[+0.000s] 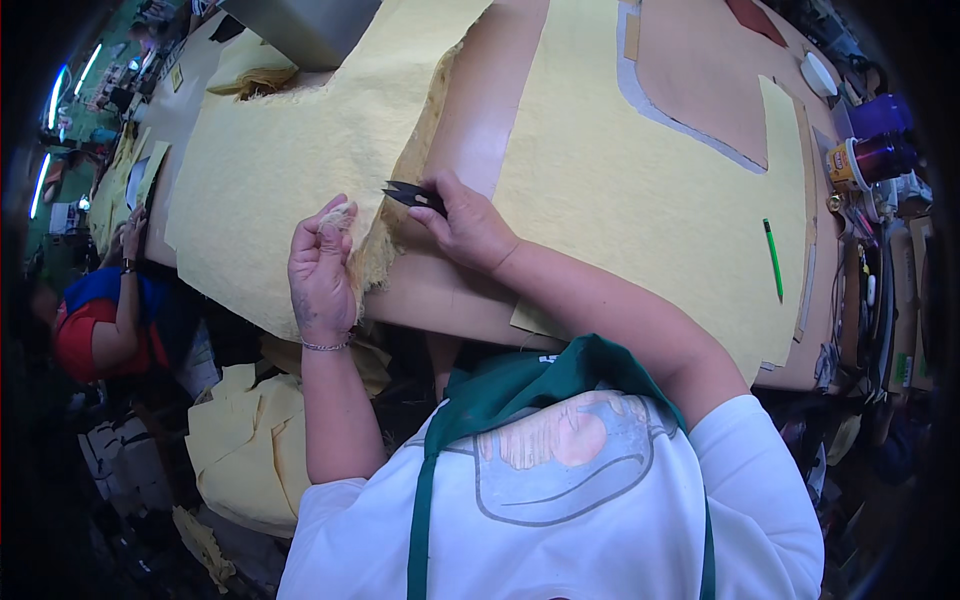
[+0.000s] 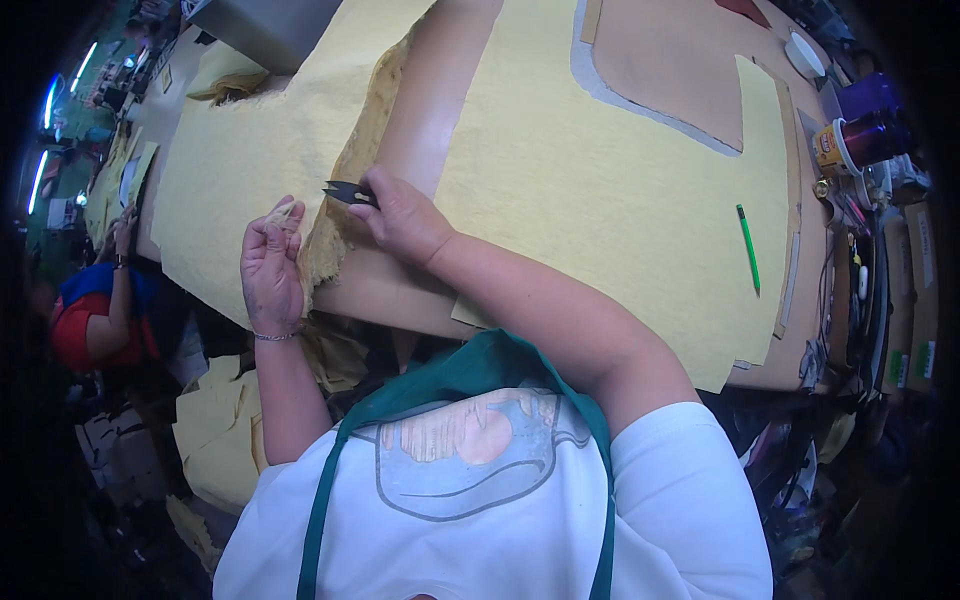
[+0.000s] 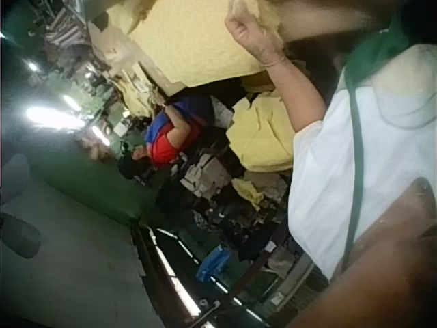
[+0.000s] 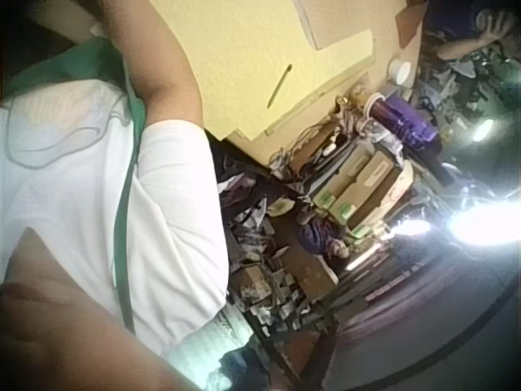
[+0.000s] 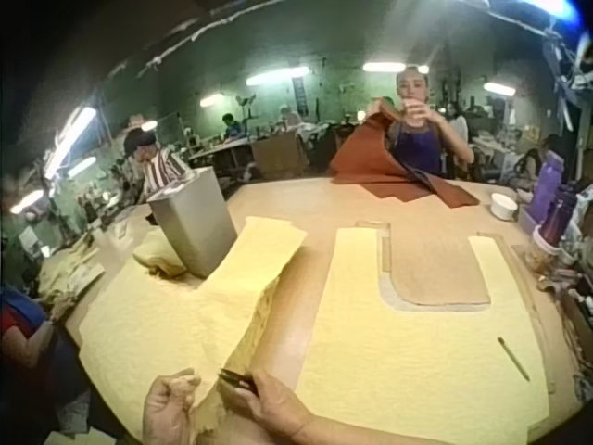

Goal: The person traces templates onto fabric using a pen, trims loose threads with snips, and repositions the template on fabric sheets to trace additional outlines.

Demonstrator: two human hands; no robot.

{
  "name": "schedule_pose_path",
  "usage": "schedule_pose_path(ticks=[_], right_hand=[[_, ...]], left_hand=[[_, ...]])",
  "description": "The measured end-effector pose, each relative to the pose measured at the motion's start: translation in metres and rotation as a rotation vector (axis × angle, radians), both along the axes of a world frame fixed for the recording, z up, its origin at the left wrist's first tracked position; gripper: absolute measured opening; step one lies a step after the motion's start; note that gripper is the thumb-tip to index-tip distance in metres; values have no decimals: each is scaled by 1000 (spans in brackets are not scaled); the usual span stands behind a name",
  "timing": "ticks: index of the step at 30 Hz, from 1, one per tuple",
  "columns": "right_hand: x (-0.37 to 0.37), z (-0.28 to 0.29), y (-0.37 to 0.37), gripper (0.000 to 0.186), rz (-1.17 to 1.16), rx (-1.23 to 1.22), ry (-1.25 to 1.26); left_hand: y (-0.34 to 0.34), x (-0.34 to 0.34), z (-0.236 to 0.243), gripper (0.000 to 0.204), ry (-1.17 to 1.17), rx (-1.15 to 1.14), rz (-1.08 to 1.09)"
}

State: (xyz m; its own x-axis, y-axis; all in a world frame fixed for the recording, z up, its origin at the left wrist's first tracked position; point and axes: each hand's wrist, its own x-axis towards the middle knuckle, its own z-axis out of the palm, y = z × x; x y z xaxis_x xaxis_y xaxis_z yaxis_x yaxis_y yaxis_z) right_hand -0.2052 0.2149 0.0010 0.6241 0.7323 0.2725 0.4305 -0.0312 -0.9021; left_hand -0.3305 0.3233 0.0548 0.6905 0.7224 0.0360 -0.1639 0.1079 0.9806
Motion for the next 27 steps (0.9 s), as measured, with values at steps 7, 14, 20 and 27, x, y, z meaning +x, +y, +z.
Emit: schedule_pose_path(ticks=[7,14,20,27], right_hand=[[-3,4,-12,30,214,4,39],[-13,4,-4,30,374,15,-86],[-16,6,-1,25,370,11,-170],[-5,7,-22,24,276,-13,-119]], left_hand=[[8,-8,-14,9,-126,-52,15],[-1,-5,-14,8,-138,5,65],[1,-7,-16,9,-184,113,-28],[10,-24,-5,10,-555,-418,-296]])
